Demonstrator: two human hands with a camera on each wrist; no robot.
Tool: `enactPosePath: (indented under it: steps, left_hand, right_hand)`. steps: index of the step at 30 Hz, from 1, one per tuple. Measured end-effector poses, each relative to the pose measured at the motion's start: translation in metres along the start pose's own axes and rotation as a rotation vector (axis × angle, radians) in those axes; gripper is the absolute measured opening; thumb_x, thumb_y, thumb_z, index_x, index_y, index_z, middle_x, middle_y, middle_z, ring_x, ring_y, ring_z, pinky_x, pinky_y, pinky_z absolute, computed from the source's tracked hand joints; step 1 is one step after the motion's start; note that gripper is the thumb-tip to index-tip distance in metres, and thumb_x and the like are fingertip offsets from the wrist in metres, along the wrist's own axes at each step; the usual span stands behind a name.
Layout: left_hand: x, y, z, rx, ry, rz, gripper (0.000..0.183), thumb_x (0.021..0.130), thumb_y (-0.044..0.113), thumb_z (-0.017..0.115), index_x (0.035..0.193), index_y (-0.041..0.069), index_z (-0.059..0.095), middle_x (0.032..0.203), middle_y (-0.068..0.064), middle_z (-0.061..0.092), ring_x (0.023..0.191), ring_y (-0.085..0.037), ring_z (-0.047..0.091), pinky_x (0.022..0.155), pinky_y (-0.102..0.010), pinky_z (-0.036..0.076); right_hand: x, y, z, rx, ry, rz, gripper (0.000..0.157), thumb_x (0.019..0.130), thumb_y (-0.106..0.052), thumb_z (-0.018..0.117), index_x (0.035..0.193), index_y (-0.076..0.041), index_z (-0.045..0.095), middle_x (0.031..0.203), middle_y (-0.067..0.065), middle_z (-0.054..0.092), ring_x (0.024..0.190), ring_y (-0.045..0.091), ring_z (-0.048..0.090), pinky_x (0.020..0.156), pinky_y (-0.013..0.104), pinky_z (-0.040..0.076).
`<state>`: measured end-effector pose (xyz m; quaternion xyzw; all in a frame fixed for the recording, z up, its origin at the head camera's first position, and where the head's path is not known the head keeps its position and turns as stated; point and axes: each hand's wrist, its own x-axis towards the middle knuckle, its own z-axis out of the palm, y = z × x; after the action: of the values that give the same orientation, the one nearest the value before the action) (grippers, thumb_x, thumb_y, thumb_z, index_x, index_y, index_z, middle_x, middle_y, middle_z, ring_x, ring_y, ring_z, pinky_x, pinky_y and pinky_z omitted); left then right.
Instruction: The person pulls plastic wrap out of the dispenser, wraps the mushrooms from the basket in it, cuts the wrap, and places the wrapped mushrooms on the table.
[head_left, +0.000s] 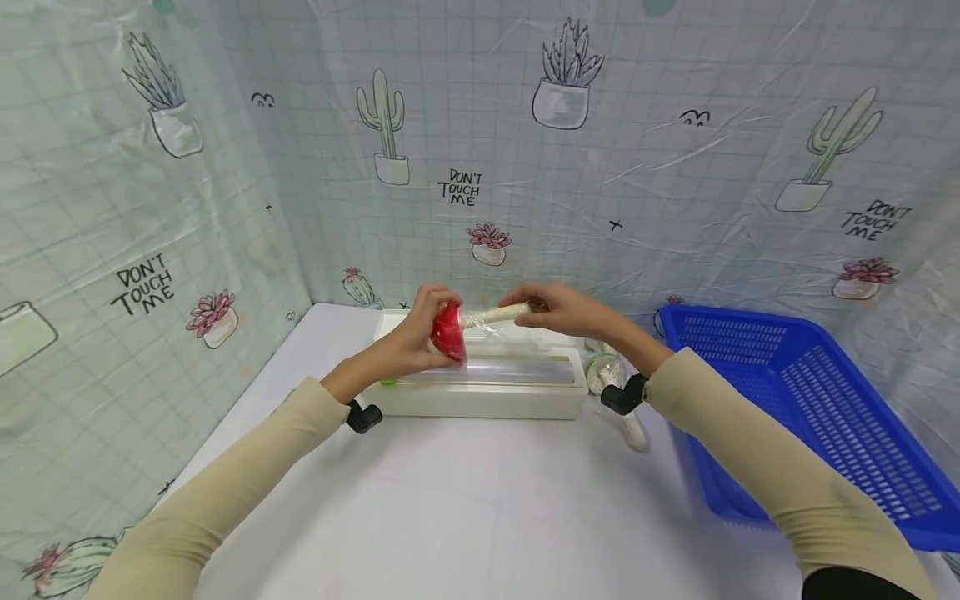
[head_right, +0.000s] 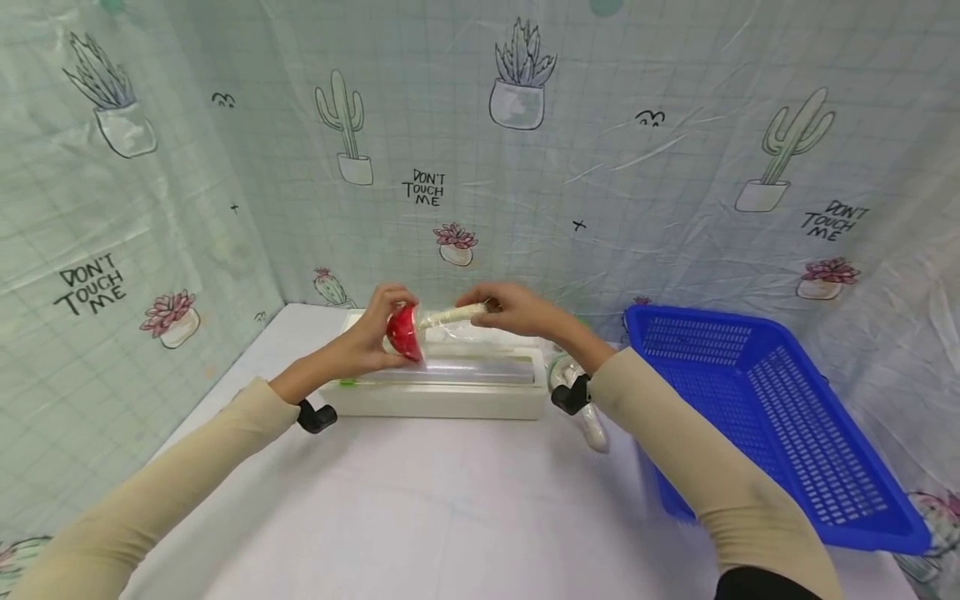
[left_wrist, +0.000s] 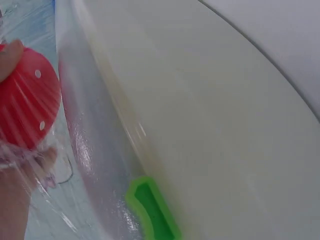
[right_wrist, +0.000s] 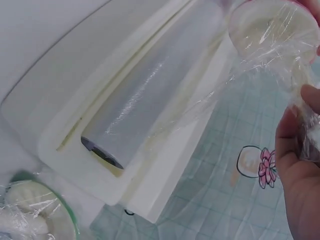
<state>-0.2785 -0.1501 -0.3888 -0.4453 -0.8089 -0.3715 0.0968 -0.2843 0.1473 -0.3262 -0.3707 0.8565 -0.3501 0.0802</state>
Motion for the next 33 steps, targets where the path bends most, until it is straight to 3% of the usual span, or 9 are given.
enactPosePath:
  steps: [3,6,11,14,20,25,33]
  left_hand:
    - [0.0,-0.003,-0.001,-0.1,-0.032,-0.045,0.091,0.071,0.005,0.093,0.138,0.007,0.03,0.144,-0.015,0.029,0.124,-0.034,0.048,0.1,-0.046,0.053]
    - [-0.001,-0.003,-0.004,-0.202,-0.072,-0.123,0.09,0.074,0.006,0.091,0.139,0.008,0.028,0.151,-0.013,0.028,0.125,-0.034,0.049,0.1,-0.046,0.053]
    - [0.002,-0.001,-0.011,-0.347,-0.12,-0.256,0.088,0.084,0.007,0.082,0.148,0.015,0.022,0.159,-0.011,0.027,0.137,-0.033,0.041,0.106,-0.049,0.048]
    - [0.004,-0.002,-0.014,-0.378,-0.126,-0.333,0.091,0.084,0.009,0.082,0.152,0.014,0.023,0.157,-0.013,0.032,0.141,-0.033,0.038,0.11,-0.049,0.045]
    - [0.01,0.001,-0.019,-0.365,-0.118,-0.477,0.086,0.08,0.018,0.087,0.151,0.013,0.038,0.147,-0.011,0.047,0.133,-0.031,0.046,0.102,-0.044,0.052]
    - [0.015,0.0,-0.023,-0.36,-0.145,-0.504,0.086,0.08,0.022,0.087,0.151,0.015,0.039,0.145,-0.009,0.048,0.133,-0.031,0.047,0.098,-0.043,0.055]
    - [0.028,0.002,-0.037,-0.314,-0.241,-0.52,0.089,0.081,0.026,0.085,0.153,0.012,0.036,0.143,-0.01,0.049,0.129,-0.032,0.049,0.096,-0.042,0.056]
  right_hand:
    - [0.003,-0.002,-0.001,-0.045,0.052,-0.011,0.03,0.101,-0.013,0.065,0.13,-0.004,0.067,0.109,0.009,0.072,0.081,0.016,0.062,0.071,0.029,0.05]
    - [0.004,-0.004,0.0,-0.028,0.091,0.019,0.031,0.101,-0.012,0.065,0.13,-0.004,0.068,0.105,0.011,0.075,0.089,0.02,0.071,0.079,0.038,0.057]
    - [0.005,-0.007,0.0,0.041,0.149,0.07,0.03,0.101,-0.011,0.064,0.13,-0.003,0.068,0.103,0.016,0.075,0.092,0.023,0.073,0.085,0.049,0.058]
    - [0.005,-0.009,-0.001,0.07,0.167,0.075,0.029,0.101,-0.01,0.064,0.129,-0.004,0.069,0.104,0.019,0.075,0.092,0.022,0.073,0.085,0.046,0.059]
    - [0.004,-0.015,-0.005,0.051,0.139,0.05,0.029,0.1,-0.008,0.065,0.128,-0.002,0.068,0.105,0.022,0.073,0.088,0.024,0.072,0.083,0.039,0.06]
    - [0.002,-0.022,-0.01,0.034,0.091,0.061,0.031,0.1,-0.008,0.066,0.13,-0.001,0.066,0.107,0.018,0.072,0.086,0.024,0.072,0.08,0.045,0.061]
    - [0.001,-0.023,-0.017,-0.122,0.051,0.051,0.031,0.101,-0.013,0.065,0.131,-0.006,0.067,0.106,0.014,0.074,0.087,0.022,0.071,0.076,0.036,0.06]
